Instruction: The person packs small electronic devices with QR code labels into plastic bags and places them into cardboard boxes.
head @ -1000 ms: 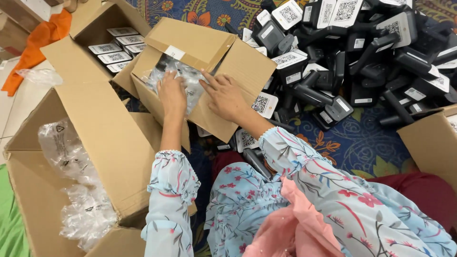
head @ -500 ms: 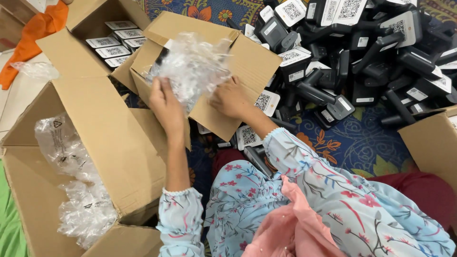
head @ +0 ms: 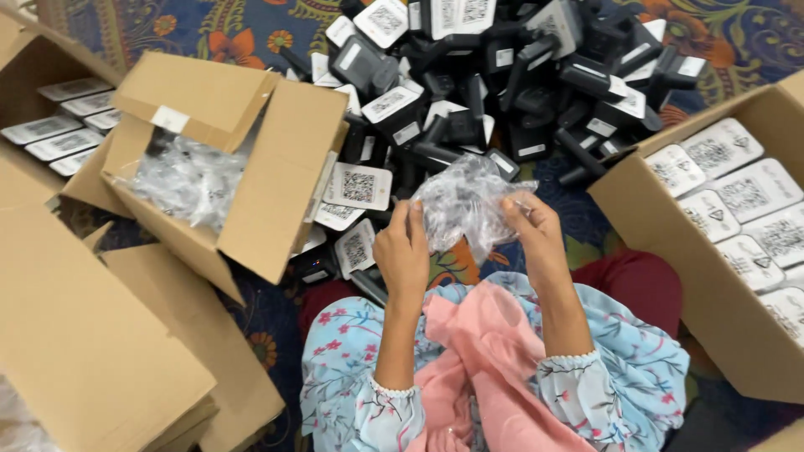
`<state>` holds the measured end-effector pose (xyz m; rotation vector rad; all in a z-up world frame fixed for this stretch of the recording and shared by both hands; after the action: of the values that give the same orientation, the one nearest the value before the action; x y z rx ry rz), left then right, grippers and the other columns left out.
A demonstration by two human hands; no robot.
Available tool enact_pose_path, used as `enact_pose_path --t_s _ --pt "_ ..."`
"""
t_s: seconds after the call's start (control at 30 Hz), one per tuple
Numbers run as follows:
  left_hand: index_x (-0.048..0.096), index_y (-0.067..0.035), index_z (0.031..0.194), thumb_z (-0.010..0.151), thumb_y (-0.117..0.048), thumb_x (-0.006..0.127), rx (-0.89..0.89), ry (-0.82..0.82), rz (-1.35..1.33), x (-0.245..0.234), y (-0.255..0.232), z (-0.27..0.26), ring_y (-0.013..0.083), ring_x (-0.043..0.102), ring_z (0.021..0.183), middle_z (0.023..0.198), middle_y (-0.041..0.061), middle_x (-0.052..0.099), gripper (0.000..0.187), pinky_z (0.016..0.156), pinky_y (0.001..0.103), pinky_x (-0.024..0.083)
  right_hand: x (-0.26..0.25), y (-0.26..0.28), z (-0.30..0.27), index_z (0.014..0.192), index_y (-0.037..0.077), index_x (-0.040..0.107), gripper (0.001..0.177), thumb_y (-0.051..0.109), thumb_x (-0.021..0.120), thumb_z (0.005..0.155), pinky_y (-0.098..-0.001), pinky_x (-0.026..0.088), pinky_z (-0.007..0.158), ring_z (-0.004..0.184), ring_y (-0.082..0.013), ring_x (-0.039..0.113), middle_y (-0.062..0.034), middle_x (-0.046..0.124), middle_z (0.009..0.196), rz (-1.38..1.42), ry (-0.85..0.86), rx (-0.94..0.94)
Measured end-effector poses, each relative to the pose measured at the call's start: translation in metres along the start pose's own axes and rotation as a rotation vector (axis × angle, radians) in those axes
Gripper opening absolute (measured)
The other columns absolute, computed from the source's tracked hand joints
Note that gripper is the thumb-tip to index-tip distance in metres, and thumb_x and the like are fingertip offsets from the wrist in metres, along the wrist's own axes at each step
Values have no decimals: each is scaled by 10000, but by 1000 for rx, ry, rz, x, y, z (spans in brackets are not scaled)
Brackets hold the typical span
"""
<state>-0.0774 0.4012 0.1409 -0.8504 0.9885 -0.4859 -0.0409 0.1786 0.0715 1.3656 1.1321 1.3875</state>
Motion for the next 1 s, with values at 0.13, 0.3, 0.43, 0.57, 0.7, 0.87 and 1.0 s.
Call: enact_pose_path --t_s 0.13,0.3,0.43,0.57,0.7,0.87,1.0 --pt "717 -105 1023 1034 -284 571 86 122 -7 11 -9 -9 392 668 661 714 169 689 230 586 485 468 -58 0 -4 969 95 642 227 294 653 1077 -234 483 704 756 -49 582 38 609 861 200 -266 -106" --pt "695 -85 1011 1042 -262 590 395 103 16 10 -6 -14 330 663 738 866 108 686 208 643 414 493 -84 -30 -12 948 68 650 327 342 594 1118 -260 273 409 440 -87 395 -25 555 704 125 -436 102" --pt "683 -40 962 1101 -274 575 78 108 -165 30 38 -14 210 558 692 821 92 643 293 612 358 428 -43 1 -7 1138 23 654 505 500 499 1076 -231 495 561 604 -107 623 -72 729 895 550 -106 37" --pt "632 -36 996 1099 -260 530 -350 134 -588 45 56 -17 75 511 623 850 50 697 266 540 261 411 -2 30 -17 1431 28 460 633 342 720 947 -338 562 944 1139 -236 682 -173 650 1354 103 87 -173" --pt "594 -63 1162 1091 -265 492 -386 241 -833 58 35 -18 59 650 753 1048 67 730 237 622 226 531 47 73 -34 1553 5 297 1088 210 919 684 -406 489 1038 1336 -291 535 -197 455 1533 -322 370 -456" --pt "577 -68 1379 1080 -247 467 -251 387 -758 60 13 -22 82 712 896 1259 102 681 365 750 246 599 33 19 -23 1337 16 563 450 107 672 911 -319 613 850 1022 -168 721 -130 674 1204 -217 168 -169" --pt "519 -34 1410 951 -166 647 -27 219 -269 38 -16 -21 150 711 851 1300 143 630 494 701 304 605 22 18 -21 1170 6 694 324 -20 449 959 -222 484 617 724 -79 665 -33 769 861 -224 84 -81"
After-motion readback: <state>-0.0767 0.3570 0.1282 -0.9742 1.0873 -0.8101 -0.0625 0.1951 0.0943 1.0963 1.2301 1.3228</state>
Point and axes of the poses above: each hand's wrist, its own z-axis towards the middle knuckle, its own x-axis out of the palm, y = z × x, the point moved 5 cm from there along z, towards the middle knuckle
